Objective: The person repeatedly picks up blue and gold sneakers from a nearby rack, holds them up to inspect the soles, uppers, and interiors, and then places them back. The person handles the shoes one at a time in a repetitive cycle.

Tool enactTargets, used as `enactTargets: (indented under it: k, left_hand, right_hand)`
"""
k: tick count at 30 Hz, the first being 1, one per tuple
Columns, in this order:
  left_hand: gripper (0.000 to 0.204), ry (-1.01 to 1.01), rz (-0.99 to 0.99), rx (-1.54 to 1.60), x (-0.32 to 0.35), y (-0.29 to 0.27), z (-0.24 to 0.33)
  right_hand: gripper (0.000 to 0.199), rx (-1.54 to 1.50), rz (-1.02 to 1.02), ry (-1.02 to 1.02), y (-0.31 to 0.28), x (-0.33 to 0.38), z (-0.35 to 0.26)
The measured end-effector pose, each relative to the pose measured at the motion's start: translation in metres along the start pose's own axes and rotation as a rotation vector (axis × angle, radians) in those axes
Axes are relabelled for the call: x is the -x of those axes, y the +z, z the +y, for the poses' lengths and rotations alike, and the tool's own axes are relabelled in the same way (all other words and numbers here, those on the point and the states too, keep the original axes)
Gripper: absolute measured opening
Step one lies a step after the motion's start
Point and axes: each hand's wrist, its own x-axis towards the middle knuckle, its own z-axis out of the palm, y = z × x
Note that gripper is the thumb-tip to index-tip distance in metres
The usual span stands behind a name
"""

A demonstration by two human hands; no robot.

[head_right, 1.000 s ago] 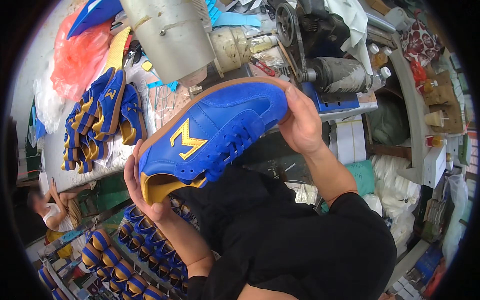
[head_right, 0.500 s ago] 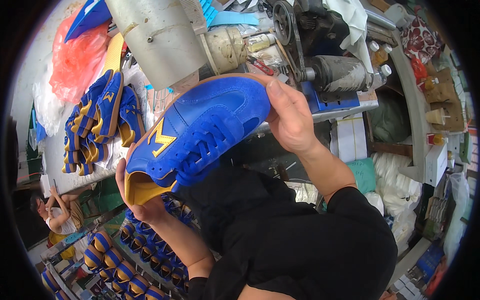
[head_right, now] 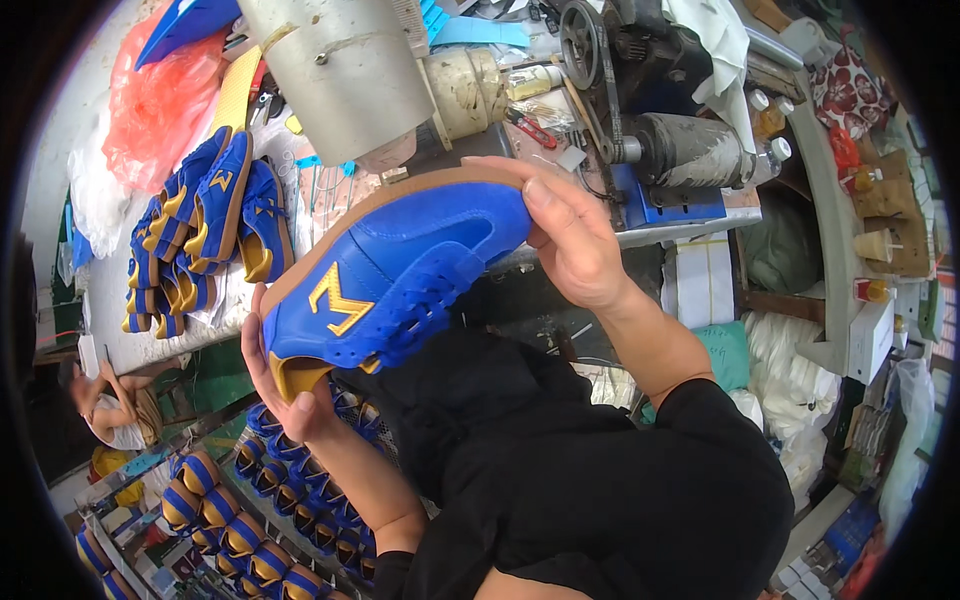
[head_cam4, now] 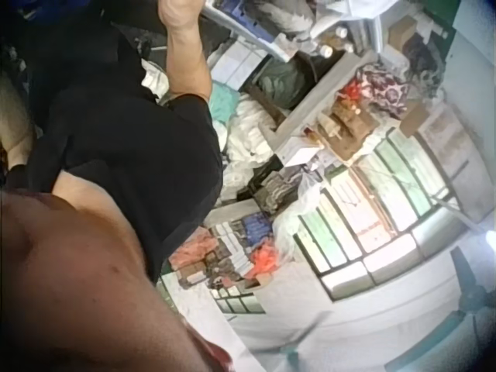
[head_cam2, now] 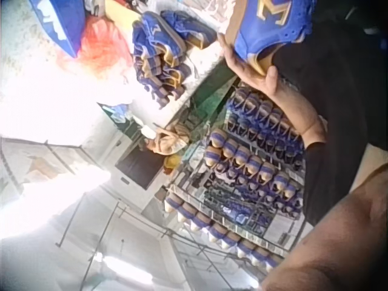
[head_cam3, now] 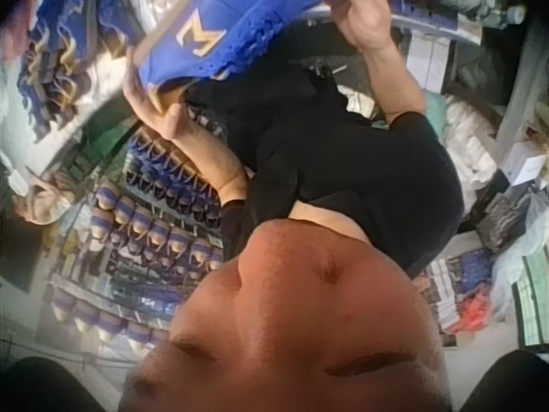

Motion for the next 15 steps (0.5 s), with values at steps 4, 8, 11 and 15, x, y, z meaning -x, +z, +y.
enactTargets:
  k: [4,8,11,15]
  left_hand:
    - [0.105,0.010,0.039,-0.029,0.011,-0.002,0.001]
    - [0.098,0.008,0.054,-0.021,0.021,-0.014,-0.003]
    - [0.094,-0.037,0.108,-0.007,0.028,-0.025,-0.002]
    - [0.088,-0.149,0.074,0.030,0.017,-0.031,0.002]
  right_hand:
    - [0.051,-0.033,-0.021,0.061,0.002,0.003,0.013]
    - [0.049,-0.078,-0.021,0.173,-0.001,0.012,0.035]
    - [0.047,-0.061,-0.037,0.243,-0.002,0.020,0.051]
    - [0.043,-0.008,-0.047,0.179,0.008,0.018,0.046]
